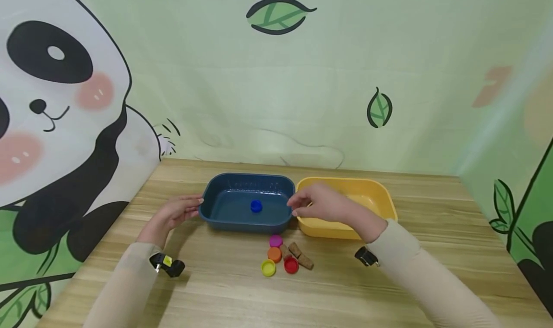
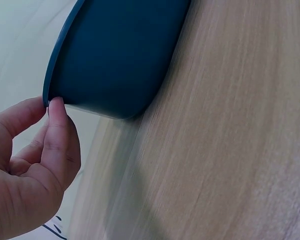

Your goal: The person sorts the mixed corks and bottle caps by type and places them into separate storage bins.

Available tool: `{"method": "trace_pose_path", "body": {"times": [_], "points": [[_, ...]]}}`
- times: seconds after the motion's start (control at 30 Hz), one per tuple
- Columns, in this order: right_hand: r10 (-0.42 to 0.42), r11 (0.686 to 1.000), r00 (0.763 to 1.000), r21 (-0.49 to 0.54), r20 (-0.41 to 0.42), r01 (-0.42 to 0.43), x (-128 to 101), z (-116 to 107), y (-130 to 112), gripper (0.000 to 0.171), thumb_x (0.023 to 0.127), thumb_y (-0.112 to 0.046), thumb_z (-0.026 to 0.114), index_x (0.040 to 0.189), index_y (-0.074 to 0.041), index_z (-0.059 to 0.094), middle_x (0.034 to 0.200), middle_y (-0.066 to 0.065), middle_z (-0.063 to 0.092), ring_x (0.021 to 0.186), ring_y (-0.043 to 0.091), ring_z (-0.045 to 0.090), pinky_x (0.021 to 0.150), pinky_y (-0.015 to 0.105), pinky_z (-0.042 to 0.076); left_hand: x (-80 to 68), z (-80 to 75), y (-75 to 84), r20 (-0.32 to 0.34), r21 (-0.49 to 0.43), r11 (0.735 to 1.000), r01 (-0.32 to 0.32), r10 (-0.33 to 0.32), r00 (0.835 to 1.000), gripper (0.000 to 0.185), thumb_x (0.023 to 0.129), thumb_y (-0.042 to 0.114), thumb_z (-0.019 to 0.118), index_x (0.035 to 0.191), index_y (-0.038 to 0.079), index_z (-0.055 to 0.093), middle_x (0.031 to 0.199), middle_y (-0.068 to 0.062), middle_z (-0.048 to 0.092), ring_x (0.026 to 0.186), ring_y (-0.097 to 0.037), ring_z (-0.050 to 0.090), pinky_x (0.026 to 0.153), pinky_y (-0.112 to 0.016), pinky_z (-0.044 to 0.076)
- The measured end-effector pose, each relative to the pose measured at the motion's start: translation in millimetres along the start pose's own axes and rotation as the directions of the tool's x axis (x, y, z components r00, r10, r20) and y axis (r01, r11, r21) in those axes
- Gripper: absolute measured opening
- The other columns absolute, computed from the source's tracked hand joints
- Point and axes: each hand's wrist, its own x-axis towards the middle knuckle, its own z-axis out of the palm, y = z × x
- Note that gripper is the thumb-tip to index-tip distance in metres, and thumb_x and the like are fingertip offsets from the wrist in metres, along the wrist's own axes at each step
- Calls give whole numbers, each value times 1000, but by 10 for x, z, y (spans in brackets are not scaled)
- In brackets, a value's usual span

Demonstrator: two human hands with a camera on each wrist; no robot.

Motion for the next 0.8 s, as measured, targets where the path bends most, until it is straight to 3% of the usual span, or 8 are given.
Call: {"method": "trace_pose_path", "body": {"times": [0.27, 0.6, 0.8], "points": [[19, 998, 1000, 62, -25, -17, -183, 167, 126, 28, 97, -13, 69, 121, 2, 72, 117, 17, 75, 105, 25, 72, 93, 38, 63, -1, 4, 9, -14, 2, 1000, 18, -18, 1000, 54, 102, 4, 59, 147, -19, 38, 81, 8, 72, 71, -2, 68, 68, -13, 60], [23, 994, 998, 106, -61, -17, -330, 436, 295, 25, 95, -10, 71, 116, 3, 73, 110, 18, 77, 97, 18, 73, 87, 32, 64, 3, 6, -6, -30, 2, 1000, 22, -22, 999, 54, 102, 4, 60, 147, -18, 40, 81, 7, 72, 71, -2, 69, 68, -14, 60], [25, 984, 998, 179, -49, -16, -398, 604, 400, 26, 94, -6, 70, 115, 9, 71, 106, 21, 77, 92, 10, 71, 80, 19, 60, -8, 3, -2, -26, -6, 1000, 12, -12, 1000, 54, 102, 4, 60, 146, -19, 40, 82, 7, 73, 72, -2, 69, 68, -14, 60]]}}
